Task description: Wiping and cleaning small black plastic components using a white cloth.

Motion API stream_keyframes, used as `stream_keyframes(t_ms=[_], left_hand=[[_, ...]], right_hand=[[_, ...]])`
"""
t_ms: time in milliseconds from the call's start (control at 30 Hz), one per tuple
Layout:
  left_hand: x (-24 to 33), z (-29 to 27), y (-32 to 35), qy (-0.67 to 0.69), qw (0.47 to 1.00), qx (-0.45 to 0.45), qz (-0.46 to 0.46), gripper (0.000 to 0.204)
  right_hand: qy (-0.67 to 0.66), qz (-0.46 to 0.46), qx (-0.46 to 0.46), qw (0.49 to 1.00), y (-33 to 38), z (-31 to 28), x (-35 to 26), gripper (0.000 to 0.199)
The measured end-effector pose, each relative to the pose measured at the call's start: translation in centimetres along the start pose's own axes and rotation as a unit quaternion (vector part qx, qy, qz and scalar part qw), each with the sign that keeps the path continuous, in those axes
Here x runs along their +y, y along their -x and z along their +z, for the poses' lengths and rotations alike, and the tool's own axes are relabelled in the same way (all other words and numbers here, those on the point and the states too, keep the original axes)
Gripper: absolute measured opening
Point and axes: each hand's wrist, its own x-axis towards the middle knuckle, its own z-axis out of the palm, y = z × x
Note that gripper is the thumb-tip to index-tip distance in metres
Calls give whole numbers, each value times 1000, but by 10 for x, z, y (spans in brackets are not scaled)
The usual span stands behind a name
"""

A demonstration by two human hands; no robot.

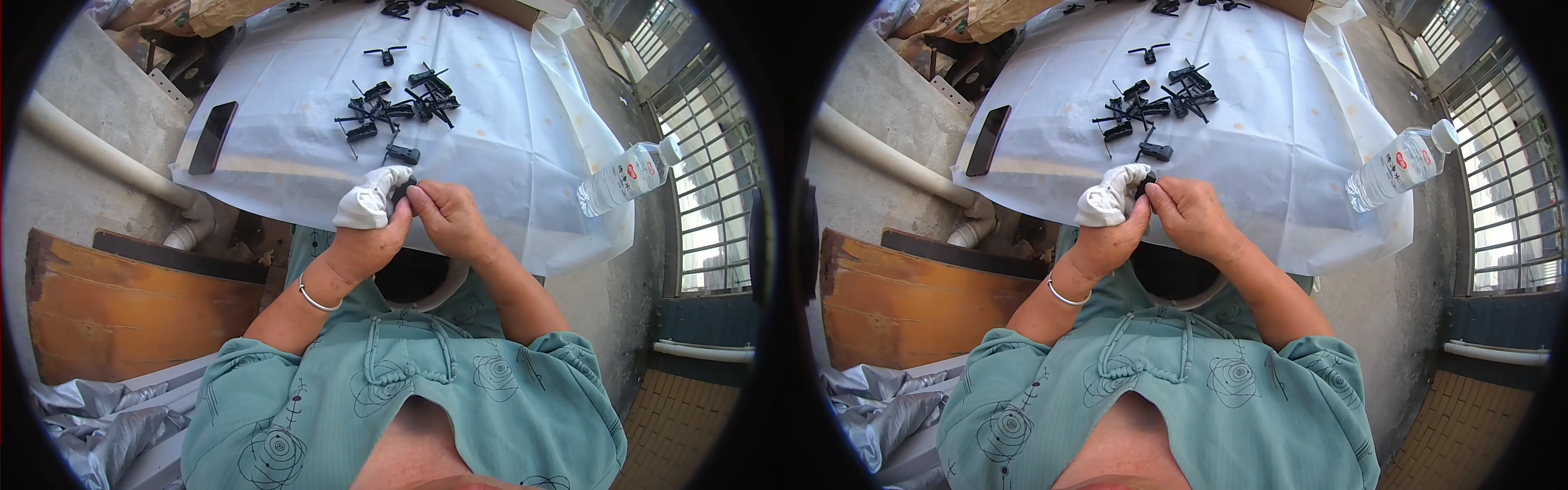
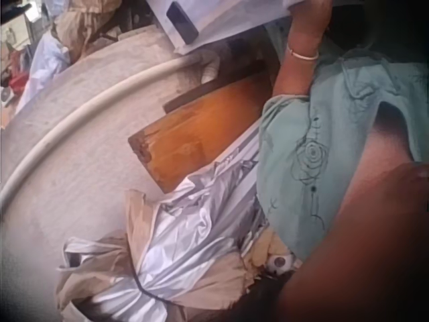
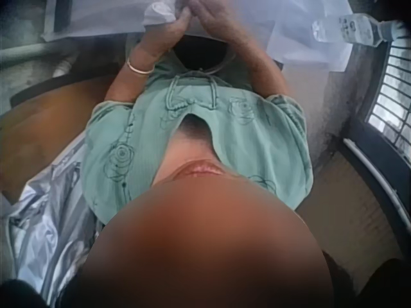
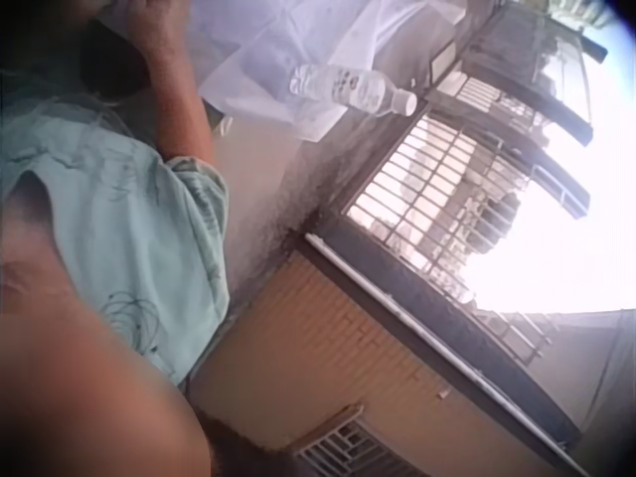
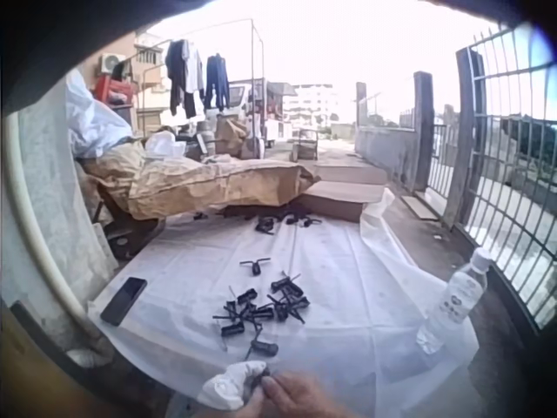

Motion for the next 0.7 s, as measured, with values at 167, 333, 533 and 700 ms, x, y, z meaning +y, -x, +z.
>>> stream_keyframes(t_ms=[167, 333, 533, 700], left_hand=[[-19, 0, 5, -103, 993, -24, 57, 30], [-8, -4, -3, 39, 998, -37, 15, 29], [2, -17, -7, 281, 943, -76, -160, 28], [3, -12, -7, 103, 989, -86, -60, 29]], right_hand=[[-221, 65, 25, 973, 3, 20, 8, 30], [-171, 35, 31, 984, 3, 11, 12, 26], [23, 9, -26, 999, 6, -12, 10, 11], [-37, -106, 23, 993, 6, -12, 6, 8]])
